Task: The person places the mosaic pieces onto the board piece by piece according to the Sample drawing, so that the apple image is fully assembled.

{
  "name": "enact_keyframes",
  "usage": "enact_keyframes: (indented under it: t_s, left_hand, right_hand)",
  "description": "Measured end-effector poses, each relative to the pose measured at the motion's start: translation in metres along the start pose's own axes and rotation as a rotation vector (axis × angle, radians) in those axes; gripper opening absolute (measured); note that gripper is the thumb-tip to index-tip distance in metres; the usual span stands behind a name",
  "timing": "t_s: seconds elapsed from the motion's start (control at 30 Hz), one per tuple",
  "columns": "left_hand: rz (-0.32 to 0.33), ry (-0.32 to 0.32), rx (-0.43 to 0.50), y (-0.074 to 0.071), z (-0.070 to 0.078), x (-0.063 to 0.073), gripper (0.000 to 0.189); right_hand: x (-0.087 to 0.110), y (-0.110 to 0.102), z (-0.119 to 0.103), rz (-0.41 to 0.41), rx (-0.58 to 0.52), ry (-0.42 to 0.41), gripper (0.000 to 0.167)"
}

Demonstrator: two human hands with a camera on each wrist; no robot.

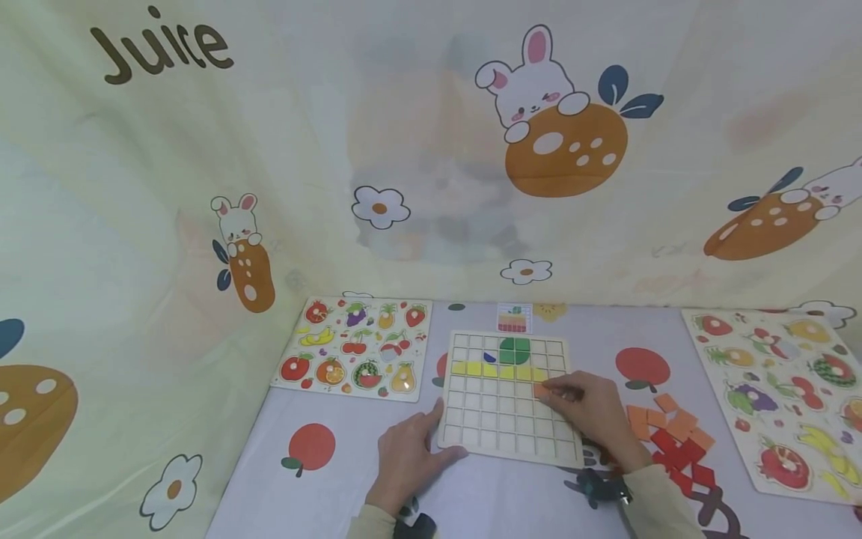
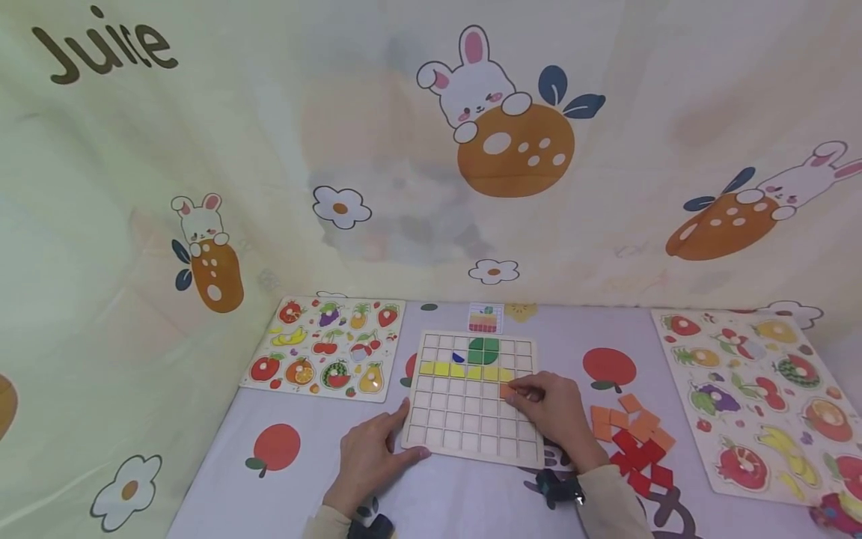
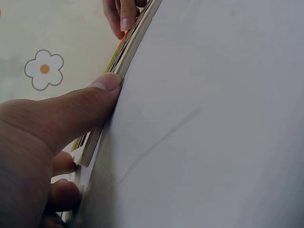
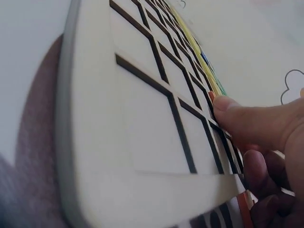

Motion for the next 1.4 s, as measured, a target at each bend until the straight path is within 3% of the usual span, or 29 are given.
enact_keyframes:
  t_s: [0.13, 0.23, 0.33, 0.47, 0.6, 0.77, 0.97, 1.23, 1.4]
  left_hand:
    - [-0.012, -0.002, 0.001, 0.002, 0.0, -0.001, 0.09]
    - [-0.019, -0.004, 0.004, 0.003, 0.0, -0.002, 0.091]
    - [-0.018, -0.009, 0.004, 0.002, -0.001, -0.001, 0.091]
    - [-0.011, -0.016, -0.002, -0.001, -0.002, 0.0, 0.091]
    - [-0.012, -0.014, 0.002, -0.001, -0.002, -0.001, 0.09]
    - [-0.016, -0.015, 0.015, 0.0, -0.001, -0.001, 0.091]
    - [-0.012, -0.021, 0.012, -0.001, 0.0, -0.001, 0.091]
    - [-0.002, -0.015, 0.011, -0.001, -0.001, 0.0, 0.09]
    - [-0.004, -0.013, 0.015, -0.001, -0.001, 0.0, 0.09]
  right_hand:
    - [0.004, -0.01, 0.006, 0.085, 0.022, -0.026, 0.042]
    - [0.008, -0.024, 0.015, 0.163, 0.059, -0.022, 0.043]
    - [0.009, -0.038, 0.025, 0.191, 0.094, 0.012, 0.045]
    - [0.007, -0.05, 0.037, 0.156, 0.17, 0.041, 0.056]
    - [0.003, -0.052, 0.04, 0.086, 0.227, 0.017, 0.066]
    - [0.0, -0.045, 0.04, 0.03, 0.25, 0.025, 0.06]
    - [-0.007, -0.039, 0.038, 0.048, 0.236, 0.006, 0.048]
    - [-0.007, -0.037, 0.035, 0.045, 0.166, 0.098, 0.038]
    - [-0.003, -0.036, 0.035, 0.125, 0.124, 0.094, 0.038]
Point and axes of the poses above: each hand's wrist, its own x-axis away from the middle knuckle, its own y-axis out of the palm, z = x × y, the point moved 4 cm from there along -x, towards the middle knuckle, and after that the axes turned 3 degrees about x, right-handed, at the moved point
